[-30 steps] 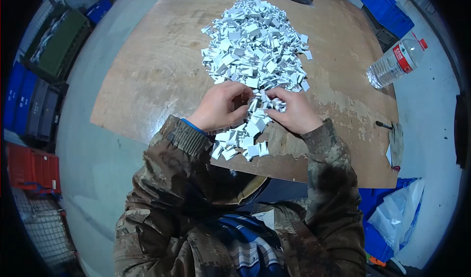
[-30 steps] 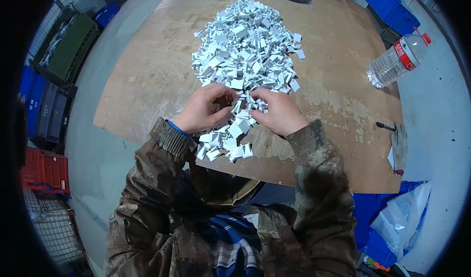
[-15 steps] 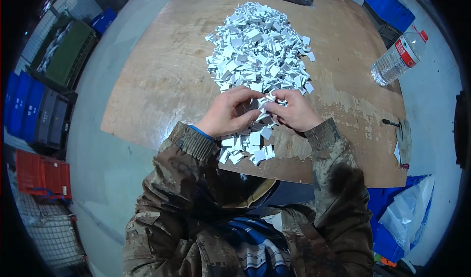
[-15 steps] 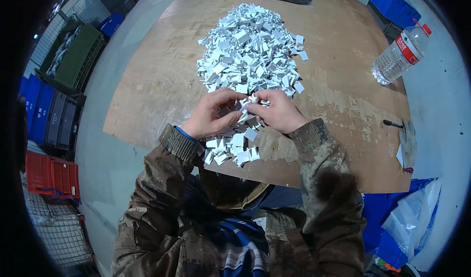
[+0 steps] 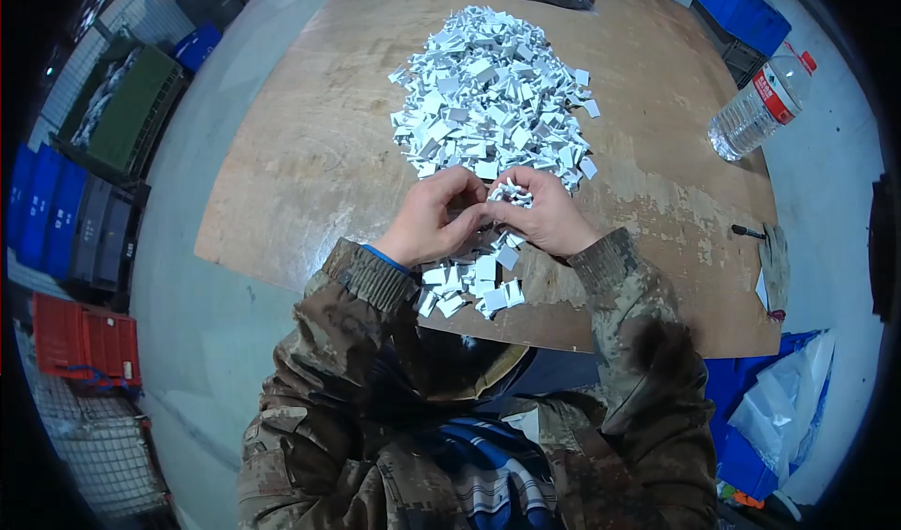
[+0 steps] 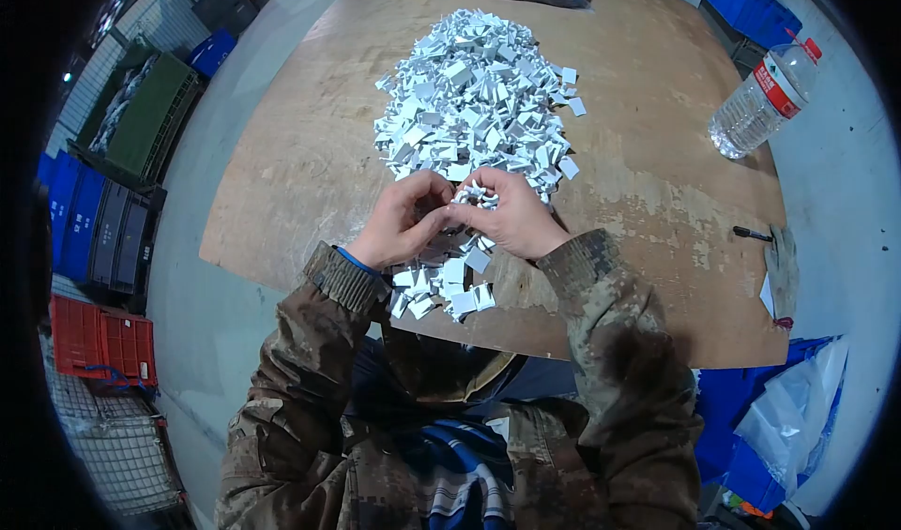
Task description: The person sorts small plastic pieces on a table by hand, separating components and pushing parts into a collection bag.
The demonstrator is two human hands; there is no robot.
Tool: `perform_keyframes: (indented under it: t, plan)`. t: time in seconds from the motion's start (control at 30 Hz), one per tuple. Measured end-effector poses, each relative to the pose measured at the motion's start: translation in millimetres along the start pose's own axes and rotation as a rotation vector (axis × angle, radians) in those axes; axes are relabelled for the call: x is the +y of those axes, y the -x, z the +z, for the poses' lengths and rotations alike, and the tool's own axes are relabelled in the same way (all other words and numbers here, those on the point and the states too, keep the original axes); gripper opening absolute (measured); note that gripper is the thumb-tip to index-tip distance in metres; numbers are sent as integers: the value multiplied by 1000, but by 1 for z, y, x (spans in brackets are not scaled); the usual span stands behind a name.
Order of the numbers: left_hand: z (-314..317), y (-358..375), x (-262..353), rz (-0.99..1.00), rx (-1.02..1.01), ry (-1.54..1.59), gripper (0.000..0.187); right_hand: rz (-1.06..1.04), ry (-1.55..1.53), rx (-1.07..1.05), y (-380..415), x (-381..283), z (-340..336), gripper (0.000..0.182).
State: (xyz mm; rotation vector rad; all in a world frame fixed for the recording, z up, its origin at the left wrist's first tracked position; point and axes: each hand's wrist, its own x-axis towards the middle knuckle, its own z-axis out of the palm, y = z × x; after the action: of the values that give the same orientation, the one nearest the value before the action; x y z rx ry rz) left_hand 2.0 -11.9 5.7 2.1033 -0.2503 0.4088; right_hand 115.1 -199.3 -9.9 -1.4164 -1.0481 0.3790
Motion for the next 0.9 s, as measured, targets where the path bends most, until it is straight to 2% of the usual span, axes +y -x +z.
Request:
perform_keyframes:
  t: [0.1,0.13,0.27,0.33,0.37,0.43,0.47,0.6,0.63,0.77,0.8,0.9]
  plan:
    - [-2,2,1,-135,-23,110,8,332,-349,-12,0,-20,2,13]
    - [-2,2,2,-136,-25,108,8,332,-352,-10,-1,-24,0,13]
    - [-2,0,7,-175,6,16,16,540,-538,-10,-1,-33,-13,12]
    - [-5,1,4,-161,-9,9,17,454,-711,164,-3,-25,-21,9]
    - [-7,2,2,-144,-11,5,17,453,-714,169,-4,-24,-30,9]
    - [-8,3,0,-108,-14,2,19,315,-1024,122,-2,-29,-52,11]
    - [-7,1,0,-105,-19,5,19,314,-1022,128,1,-32,-59,11]
    - [-5,-5,1,243,-40,-124,18,418,-912,211,7,-44,-78,18]
    - [-5,-6,1,243,-39,-124,18,418,-911,210,11,-44,-83,18]
    - [-10,-4,2,328,-147,-220,21,393,635,43,25,-36,-99,26]
    - [-11,-3,1,325,-145,-222,21,391,633,39,25,-33,-97,26]
    - [-10,3,-9,91,-232,-61,22,350,795,55,26,-21,-86,30]
